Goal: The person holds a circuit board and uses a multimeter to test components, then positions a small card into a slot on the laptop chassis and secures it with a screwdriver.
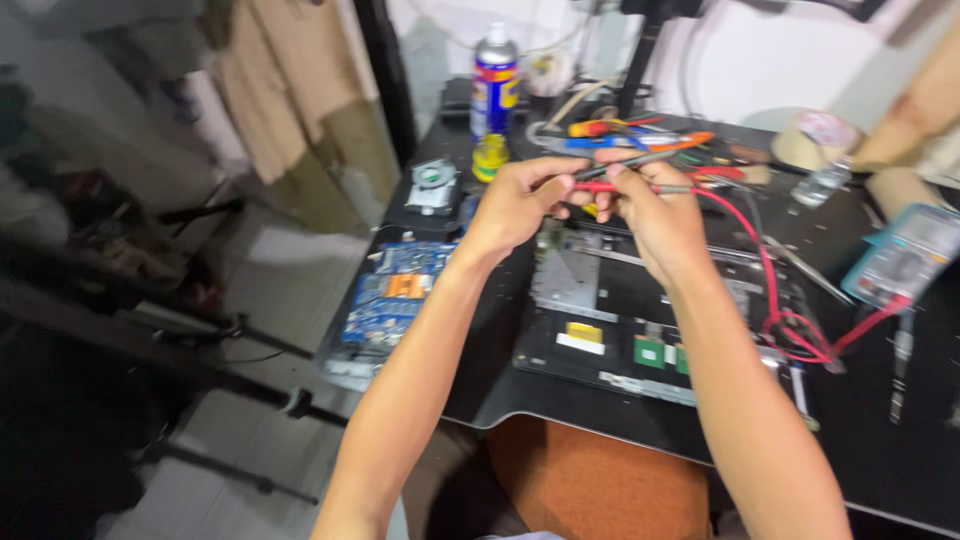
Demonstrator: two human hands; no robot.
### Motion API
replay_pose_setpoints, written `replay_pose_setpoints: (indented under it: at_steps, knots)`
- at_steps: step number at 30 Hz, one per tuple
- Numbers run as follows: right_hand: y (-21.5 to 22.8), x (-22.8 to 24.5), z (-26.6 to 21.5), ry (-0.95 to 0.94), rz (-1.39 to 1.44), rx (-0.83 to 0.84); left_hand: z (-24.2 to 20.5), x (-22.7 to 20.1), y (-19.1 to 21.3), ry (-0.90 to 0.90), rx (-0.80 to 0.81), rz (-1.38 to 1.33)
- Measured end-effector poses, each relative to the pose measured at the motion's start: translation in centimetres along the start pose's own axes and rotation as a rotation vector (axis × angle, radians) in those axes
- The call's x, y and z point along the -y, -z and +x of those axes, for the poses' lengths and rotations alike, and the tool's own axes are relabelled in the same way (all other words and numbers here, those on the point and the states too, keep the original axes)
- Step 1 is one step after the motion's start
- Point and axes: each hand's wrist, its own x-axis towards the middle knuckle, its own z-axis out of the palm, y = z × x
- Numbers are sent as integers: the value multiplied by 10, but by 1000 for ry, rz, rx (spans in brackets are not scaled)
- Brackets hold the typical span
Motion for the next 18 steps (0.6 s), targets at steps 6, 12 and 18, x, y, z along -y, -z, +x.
replay_pose_setpoints:
  at_steps: [6,12,18]
  knots:
    - [-40,-18,14,-58,-100,55,-21,-23,41,-42,-127,242]
    - [-73,-68,7,-7,-222,83,-80,-40,92,235,-404,1183]
    - [-93,-99,-4,-141,-344,105,-111,-36,120,702,-525,1325]
